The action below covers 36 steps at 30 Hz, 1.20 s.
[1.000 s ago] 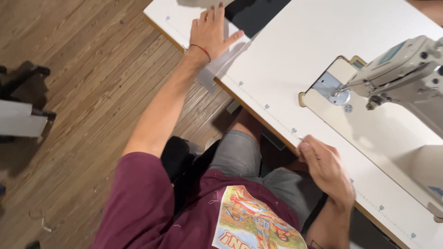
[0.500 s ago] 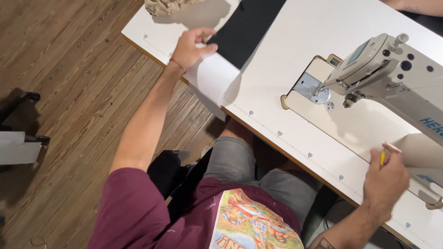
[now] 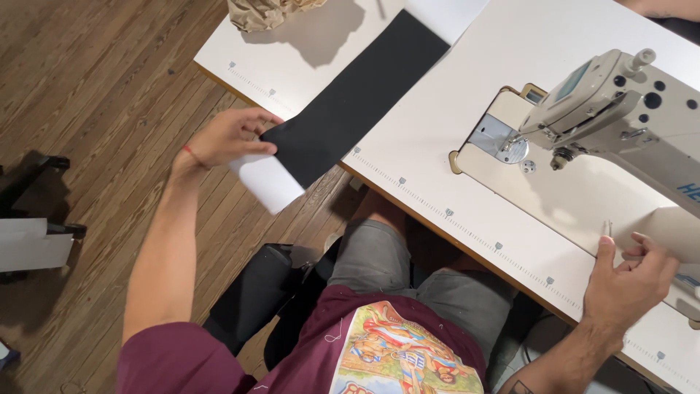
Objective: Aligning and folding leather strips on a sewing machine table for assembly
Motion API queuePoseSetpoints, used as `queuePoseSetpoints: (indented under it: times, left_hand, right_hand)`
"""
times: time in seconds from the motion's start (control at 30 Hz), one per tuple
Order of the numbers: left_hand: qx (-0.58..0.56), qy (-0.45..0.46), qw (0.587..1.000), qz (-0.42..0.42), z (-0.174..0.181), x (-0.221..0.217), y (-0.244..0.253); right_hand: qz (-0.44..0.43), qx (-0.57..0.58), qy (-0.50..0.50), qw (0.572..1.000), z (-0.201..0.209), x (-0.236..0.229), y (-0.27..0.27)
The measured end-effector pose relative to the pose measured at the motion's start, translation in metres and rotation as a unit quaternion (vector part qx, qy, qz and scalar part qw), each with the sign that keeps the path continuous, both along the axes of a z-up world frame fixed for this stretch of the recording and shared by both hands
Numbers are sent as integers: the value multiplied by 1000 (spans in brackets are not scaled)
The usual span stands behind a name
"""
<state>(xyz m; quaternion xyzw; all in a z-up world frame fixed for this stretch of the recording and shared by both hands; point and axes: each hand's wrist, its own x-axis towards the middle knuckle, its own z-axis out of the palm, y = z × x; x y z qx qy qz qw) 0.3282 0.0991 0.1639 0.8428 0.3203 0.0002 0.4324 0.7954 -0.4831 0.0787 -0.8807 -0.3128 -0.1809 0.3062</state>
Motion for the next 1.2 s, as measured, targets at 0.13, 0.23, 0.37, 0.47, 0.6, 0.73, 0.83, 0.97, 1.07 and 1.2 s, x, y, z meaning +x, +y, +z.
queuePoseSetpoints:
  times: [0.13,0.23,0.37,0.47,0.6,0.73,0.83,0.97,1.07,1.2]
  left_hand:
    - [-28,3,999,-16,13,-34,-5]
    - [-40,-14,999,12,27,-49,-15]
    - [-9,0,1000,22,48,-61,-28]
    - [41,-23,997,53,46,-69,-31]
    - [168,-88,969,161,56,-81,-46]
    - [189,-147,955,177,99,-91,-77]
    - [229,-130,954,144,127,-99,-96]
    - [318,-141,937,38,151,-109,-106]
    - [477,-70,875,39,155,-134,-98]
    - [596,12,801,55,165,-182,-58]
  right_hand:
    - [-22,-69,-2,997,-10,8,-4]
    - [-11,-63,-1,998,-1,7,1]
    - [-23,-71,26,997,5,2,8]
    - [2,-49,-6,999,12,-10,23]
    - [47,15,183,982,64,-52,87]
    - [282,-53,335,897,114,-87,186]
    - [471,-80,218,851,138,-106,297]
    - [548,-202,131,801,88,-101,443]
    - [564,-294,88,766,47,-99,506]
    - [658,-187,113,720,48,-131,502]
